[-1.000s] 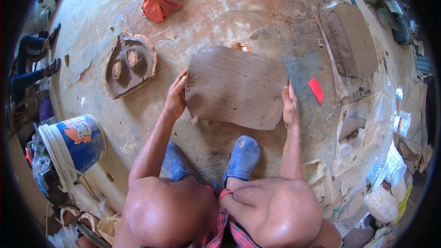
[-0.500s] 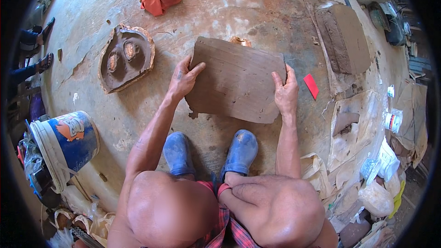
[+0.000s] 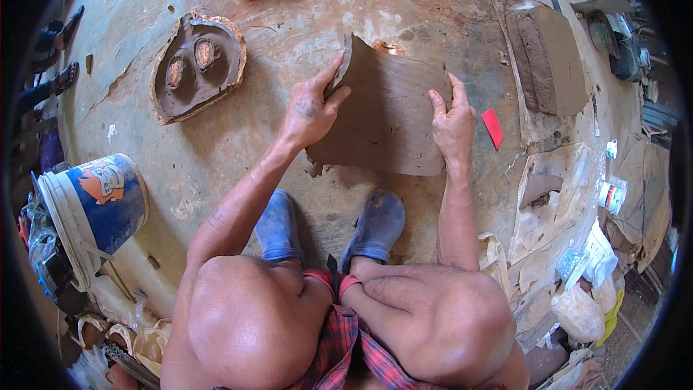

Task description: The person shapes clay into a mold, using a small plastic scraper to trim excess clay and smooth the surfaces, pressing and sculpting clay slabs and rolled pieces into the form by hand.

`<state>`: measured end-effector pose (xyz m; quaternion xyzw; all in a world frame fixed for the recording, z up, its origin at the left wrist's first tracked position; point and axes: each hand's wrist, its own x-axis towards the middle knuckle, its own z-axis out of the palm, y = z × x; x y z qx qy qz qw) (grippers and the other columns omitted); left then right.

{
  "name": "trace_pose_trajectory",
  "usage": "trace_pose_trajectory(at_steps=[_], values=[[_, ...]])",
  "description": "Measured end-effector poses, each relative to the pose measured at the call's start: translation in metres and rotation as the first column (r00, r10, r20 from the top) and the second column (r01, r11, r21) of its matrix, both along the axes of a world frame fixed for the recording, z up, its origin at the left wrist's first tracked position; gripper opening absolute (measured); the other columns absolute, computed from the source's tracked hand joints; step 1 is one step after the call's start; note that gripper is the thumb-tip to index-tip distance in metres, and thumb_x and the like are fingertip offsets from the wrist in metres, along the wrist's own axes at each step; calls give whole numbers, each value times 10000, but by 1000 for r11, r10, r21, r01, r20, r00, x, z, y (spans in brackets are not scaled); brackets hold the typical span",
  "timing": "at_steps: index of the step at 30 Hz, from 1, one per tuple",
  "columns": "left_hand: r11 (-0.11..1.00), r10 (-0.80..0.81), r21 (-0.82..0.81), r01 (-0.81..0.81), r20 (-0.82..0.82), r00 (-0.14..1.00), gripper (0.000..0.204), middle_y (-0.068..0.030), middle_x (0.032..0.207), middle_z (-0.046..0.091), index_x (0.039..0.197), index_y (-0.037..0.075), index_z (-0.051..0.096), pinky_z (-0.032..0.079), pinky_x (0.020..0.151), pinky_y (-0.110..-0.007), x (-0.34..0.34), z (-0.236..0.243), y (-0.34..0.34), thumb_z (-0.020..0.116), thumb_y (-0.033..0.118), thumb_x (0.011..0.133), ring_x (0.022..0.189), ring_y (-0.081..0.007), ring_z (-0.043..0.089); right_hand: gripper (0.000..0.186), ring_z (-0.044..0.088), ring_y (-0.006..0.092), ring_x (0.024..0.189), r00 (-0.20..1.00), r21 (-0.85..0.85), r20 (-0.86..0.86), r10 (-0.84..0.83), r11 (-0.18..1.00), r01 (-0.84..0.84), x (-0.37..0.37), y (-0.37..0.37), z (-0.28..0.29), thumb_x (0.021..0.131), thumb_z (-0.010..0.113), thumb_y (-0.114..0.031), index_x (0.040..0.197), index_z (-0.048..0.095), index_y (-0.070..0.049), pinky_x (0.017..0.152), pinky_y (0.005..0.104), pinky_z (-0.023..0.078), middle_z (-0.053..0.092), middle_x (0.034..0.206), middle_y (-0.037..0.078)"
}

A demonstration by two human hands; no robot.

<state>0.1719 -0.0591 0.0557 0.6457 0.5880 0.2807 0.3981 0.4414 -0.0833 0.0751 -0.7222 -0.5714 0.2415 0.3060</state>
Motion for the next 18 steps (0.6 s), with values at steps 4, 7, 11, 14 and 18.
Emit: trace_pose_trajectory(at_steps=[4,7,11,14,18], values=[[975,14,-211,75,392,920,540,-98,1350,693,1541,28,501,488,1044,-327,-14,-19,2,651,119,1030,1187,-148,624,487,698,381,1186,997,75,-25,-69,995,71,21,-6,-35,1002,715,-193,1413,570,26,985,425,543,715,1253,268],[945,67,-302,123,548,834,517,-89,1378,667,1544,30,486,483,1050,-330,-18,-20,2,614,100,1048,1210,-150,606,546,639,334,1297,990,114,125,-71,992,57,28,-4,-35,1033,683,-287,1447,551,44,1082,407,489,669,1369,248],[961,57,-262,91,508,859,448,-58,1323,676,1505,25,514,499,1021,-317,-27,-25,3,598,107,1073,1152,-126,606,733,425,367,1505,995,344,-24,-95,934,97,-13,0,3,1101,478,-508,1540,430,77,1220,462,365,458,1605,243],[971,28,-223,85,458,888,502,-102,1356,675,1537,15,477,479,1055,-327,-23,-21,1,598,93,1057,1195,-149,607,816,260,370,1587,886,628,-319,336,775,-67,-66,23,3,1116,307,-578,1613,282,69,1265,505,279,285,1701,236],[979,-25,-177,105,403,915,609,-201,1467,624,1591,11,414,431,1134,-350,-12,-23,4,620,86,1023,1342,-230,584,960,173,435,1599,901,563,-273,337,816,-134,-123,31,-51,1068,239,-697,1649,149,62,1289,531,175,202,1713,276]])
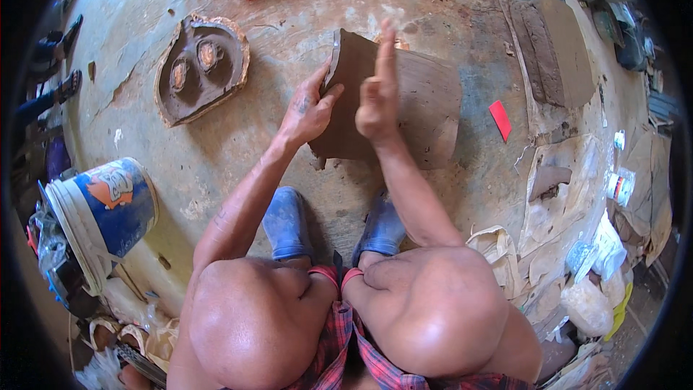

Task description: The person shapes clay into a mold, using a small plastic scraper to trim excess clay and smooth the surfaces, pressing and sculpting clay slabs and rolled pieces into the form by hand.

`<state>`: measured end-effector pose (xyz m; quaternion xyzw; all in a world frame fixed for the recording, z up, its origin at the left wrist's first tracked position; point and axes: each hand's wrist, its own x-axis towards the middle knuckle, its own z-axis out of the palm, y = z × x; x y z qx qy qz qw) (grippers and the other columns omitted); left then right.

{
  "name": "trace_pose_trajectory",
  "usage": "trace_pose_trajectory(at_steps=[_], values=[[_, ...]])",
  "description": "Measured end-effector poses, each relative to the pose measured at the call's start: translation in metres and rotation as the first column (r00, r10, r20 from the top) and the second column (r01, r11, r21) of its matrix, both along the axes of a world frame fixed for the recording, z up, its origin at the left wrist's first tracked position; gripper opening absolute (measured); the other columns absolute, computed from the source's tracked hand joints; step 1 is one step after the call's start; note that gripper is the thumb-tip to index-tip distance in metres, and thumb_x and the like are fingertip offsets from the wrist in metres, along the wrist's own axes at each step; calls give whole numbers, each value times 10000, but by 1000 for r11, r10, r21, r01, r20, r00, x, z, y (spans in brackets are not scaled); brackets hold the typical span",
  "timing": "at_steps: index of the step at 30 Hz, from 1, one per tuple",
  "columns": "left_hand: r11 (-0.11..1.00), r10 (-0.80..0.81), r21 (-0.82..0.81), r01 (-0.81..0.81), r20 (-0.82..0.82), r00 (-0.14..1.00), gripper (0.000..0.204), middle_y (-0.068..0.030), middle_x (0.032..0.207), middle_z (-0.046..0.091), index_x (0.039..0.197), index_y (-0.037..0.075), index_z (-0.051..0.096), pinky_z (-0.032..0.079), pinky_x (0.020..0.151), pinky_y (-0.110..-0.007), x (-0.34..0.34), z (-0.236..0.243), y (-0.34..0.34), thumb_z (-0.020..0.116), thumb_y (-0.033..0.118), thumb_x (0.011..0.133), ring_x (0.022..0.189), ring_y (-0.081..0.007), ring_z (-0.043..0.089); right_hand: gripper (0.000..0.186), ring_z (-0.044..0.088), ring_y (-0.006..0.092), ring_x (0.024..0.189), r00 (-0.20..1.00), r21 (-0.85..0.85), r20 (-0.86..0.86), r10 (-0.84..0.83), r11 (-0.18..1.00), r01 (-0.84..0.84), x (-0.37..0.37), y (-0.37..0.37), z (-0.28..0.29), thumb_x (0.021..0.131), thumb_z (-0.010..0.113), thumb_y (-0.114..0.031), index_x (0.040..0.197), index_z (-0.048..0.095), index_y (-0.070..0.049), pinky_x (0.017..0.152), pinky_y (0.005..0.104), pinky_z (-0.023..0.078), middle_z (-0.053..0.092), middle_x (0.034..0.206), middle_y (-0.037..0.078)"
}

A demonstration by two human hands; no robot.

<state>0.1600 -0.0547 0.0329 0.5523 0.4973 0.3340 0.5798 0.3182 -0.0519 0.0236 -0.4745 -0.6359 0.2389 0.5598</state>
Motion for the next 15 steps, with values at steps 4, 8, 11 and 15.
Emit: trace_pose_trajectory(at_steps=[4,8,11,15], values=[[999,-25,34,30,-151,988,636,-236,1586,495,1603,19,392,367,1204,-371,3,2,-7,622,88,1015,1493,-299,453,994,79,461,1610,997,-158,74,-30,987,42,2,-7,-18,1047,240,-733,1675,63,17,1298,544,103,117,1740,259],[1000,-9,-8,8,-53,999,635,-236,1589,490,1605,22,389,369,1206,-382,4,15,-11,616,80,1015,1494,-316,451,993,85,456,1611,1000,28,-19,4,1000,-3,0,0,21,1045,242,-737,1674,104,19,1296,538,108,122,1731,285],[988,-1,152,4,-17,1000,635,-241,1579,497,1606,27,390,375,1204,-389,19,16,-2,611,66,1012,1495,-338,450,998,93,459,1609,985,-129,170,-33,990,55,9,-5,-24,1046,232,-737,1667,116,36,1295,537,118,140,1727,288],[985,-10,166,35,-150,989,641,-278,1534,521,1600,30,397,409,1178,-411,6,16,-1,601,24,992,1455,-392,489,951,123,467,1603,989,70,-110,-100,992,108,-12,-3,-2,1061,232,-710,1660,188,27,1293,548,128,168,1717,297]])
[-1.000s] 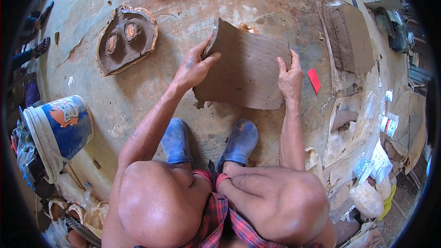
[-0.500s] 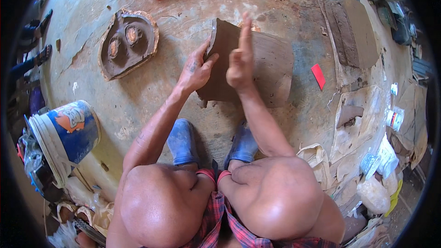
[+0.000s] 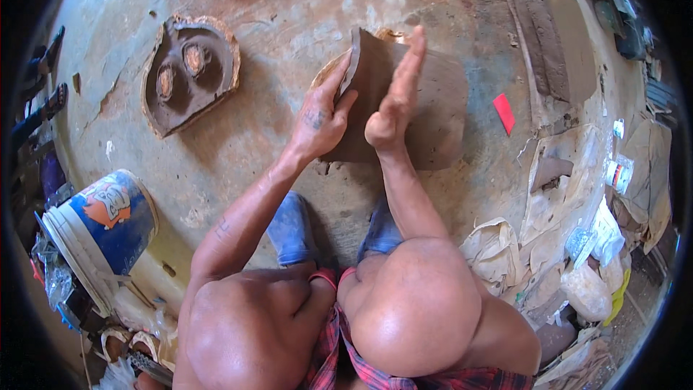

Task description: The person shapes clay into a mold, using a small plastic scraper to trim excess clay and smooth the surfaces, pressing and sculpting clay slabs and rolled pieces into the form by hand.

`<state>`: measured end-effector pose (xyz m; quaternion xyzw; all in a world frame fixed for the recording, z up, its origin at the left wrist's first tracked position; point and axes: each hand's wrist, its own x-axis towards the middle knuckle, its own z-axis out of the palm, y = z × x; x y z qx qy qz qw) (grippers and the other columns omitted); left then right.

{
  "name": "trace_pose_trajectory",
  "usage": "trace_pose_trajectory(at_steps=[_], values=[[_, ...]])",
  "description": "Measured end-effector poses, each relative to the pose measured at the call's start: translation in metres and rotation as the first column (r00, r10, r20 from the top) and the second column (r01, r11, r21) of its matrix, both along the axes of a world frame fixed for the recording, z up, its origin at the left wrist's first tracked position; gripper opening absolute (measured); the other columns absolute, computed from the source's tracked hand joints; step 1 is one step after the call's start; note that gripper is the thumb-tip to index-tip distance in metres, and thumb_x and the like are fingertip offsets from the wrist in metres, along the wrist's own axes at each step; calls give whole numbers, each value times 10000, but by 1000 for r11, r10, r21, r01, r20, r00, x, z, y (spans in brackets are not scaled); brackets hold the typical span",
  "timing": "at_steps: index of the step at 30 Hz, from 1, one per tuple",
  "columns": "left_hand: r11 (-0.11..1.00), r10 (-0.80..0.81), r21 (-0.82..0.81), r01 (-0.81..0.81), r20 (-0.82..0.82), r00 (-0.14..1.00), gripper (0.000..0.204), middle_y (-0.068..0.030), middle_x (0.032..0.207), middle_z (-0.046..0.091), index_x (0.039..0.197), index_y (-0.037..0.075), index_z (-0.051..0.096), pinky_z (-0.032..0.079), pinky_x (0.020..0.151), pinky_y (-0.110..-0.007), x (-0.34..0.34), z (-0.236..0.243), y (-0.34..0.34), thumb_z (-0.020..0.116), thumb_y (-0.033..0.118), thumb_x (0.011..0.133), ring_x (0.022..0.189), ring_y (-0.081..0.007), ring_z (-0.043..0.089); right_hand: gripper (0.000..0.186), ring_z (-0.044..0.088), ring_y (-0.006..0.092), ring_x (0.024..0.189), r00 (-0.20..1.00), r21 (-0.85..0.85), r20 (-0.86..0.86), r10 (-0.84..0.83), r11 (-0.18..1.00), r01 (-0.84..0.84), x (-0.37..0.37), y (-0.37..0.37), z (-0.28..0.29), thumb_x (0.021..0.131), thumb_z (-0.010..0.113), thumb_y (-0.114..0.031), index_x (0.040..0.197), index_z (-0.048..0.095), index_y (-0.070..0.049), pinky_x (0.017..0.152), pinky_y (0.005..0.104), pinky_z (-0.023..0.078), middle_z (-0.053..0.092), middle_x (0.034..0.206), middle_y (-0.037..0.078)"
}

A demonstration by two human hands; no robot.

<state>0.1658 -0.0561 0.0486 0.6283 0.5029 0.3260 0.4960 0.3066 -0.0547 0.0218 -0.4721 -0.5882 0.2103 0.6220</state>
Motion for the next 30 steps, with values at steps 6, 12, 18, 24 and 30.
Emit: trace_pose_trajectory(at_steps=[6,12,18,24,30], values=[[999,36,15,-37,24,999,614,-297,1483,555,1566,13,438,456,1124,-436,-3,-23,-3,611,1,977,1382,-424,549,867,144,445,1606,967,-35,256,-3,999,13,3,-6,-21,1070,256,-690,1678,236,-73,1290,571,126,209,1724,242],[996,62,71,-57,-73,995,593,-330,1590,393,1546,-17,439,296,1263,-453,-15,-52,10,623,172,1014,1502,-462,360,824,180,482,1588,895,-158,445,-11,983,91,-8,-14,-37,1098,286,-611,1618,321,28,1273,613,115,258,1692,275],[989,-28,-133,62,242,970,608,-205,1460,609,1603,-4,369,441,1119,-371,-20,-33,7,583,115,1047,1312,-254,589,543,268,493,1554,679,-170,730,-79,941,292,-10,-34,-38,1092,497,-321,1564,456,-54,1257,643,135,415,1625,214],[960,167,-279,-11,542,824,677,-126,1756,166,1685,14,121,168,1289,-345,-37,-53,-3,402,304,1142,1593,-202,198,469,358,418,1531,620,-86,777,-110,957,278,-28,-33,-32,1051,568,-220,1514,523,-159,1251,654,122,495,1577,96],[935,251,-352,-45,565,786,646,-107,1758,175,1682,17,157,135,1304,-353,-42,-67,-27,285,374,1160,1609,-222,182,618,247,450,1579,847,-139,521,-108,968,209,-37,-33,-15,1091,477,-500,1588,440,-135,1248,675,109,375,1663,165]])
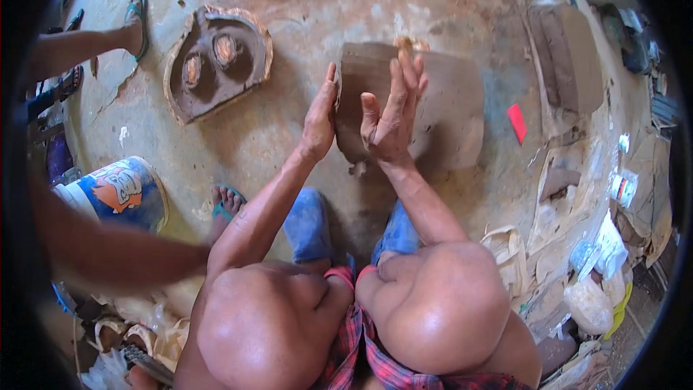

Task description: The person shapes clay into a mold, using a small plastic scraper to trim excess clay and smooth the surfaces, pressing and sculpting clay slabs and rolled pieces into the form by hand.

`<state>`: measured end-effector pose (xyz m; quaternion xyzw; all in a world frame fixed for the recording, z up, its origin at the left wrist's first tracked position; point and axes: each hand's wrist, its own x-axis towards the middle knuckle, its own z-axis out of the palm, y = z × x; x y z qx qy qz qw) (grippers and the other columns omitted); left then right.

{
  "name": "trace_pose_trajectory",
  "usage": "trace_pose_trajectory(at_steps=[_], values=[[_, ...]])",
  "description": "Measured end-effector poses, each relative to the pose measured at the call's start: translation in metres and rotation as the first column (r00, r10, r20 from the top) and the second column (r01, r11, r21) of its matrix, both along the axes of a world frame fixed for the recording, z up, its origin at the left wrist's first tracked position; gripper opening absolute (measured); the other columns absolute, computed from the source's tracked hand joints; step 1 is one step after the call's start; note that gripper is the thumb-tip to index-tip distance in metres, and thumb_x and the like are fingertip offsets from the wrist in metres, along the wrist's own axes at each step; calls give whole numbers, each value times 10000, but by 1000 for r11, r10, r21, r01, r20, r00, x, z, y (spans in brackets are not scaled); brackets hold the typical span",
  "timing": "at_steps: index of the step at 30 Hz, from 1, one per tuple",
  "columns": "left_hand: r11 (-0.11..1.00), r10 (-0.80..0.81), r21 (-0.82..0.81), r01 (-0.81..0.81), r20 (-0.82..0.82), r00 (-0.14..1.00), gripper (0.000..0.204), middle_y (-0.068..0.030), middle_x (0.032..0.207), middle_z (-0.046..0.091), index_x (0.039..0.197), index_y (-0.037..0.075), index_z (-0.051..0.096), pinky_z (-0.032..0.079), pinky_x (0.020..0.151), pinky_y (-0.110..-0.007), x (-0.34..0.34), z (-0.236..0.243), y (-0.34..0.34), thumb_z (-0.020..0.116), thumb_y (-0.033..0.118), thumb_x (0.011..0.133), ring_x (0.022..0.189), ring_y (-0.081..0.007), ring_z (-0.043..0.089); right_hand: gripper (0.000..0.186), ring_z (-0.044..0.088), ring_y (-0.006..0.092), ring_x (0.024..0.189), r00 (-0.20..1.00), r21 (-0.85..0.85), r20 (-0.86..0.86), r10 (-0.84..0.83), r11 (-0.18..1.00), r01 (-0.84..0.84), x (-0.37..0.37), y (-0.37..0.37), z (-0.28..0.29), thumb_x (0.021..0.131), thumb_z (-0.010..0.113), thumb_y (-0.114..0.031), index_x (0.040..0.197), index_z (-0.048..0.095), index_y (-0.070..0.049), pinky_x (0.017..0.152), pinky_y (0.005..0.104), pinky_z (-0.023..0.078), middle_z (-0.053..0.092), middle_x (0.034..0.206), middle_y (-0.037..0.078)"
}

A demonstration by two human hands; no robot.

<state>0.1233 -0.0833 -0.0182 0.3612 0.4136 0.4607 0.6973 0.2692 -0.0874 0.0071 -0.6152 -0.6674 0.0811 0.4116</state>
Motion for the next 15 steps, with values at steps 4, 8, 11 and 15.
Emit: trace_pose_trajectory(at_steps=[4,8,11,15], values=[[998,57,-44,-48,213,975,688,-114,1719,278,1663,19,227,185,1294,-375,16,4,-30,254,479,1152,1582,-234,258,802,127,452,1610,927,192,-51,372,914,-357,-12,8,4,1065,300,-687,1668,298,-160,1272,634,33,222,1729,217],[963,191,-238,-129,260,947,710,-106,1686,336,1644,27,271,203,1293,-408,5,-6,-45,260,527,1140,1569,-251,284,923,90,493,1603,938,32,-148,313,950,-311,-34,11,-13,973,414,-793,1672,299,-201,1223,730,23,185,1738,215],[987,115,-135,-88,206,972,683,-95,1680,350,1641,32,277,196,1296,-417,4,0,-42,289,499,1144,1558,-258,300,1005,91,510,1595,921,68,-332,205,979,-194,-39,27,15,938,372,-858,1676,278,-182,1212,743,11,181,1733,231],[969,180,-207,-137,204,962,669,-105,1685,324,1644,6,257,180,1294,-402,20,3,-42,347,439,1142,1561,-247,283,1120,83,529,1587,994,-32,-75,81,996,-83,-25,47,-26,890,319,-928,1686,222,-147,1204,747,-1,174,1725,253]])
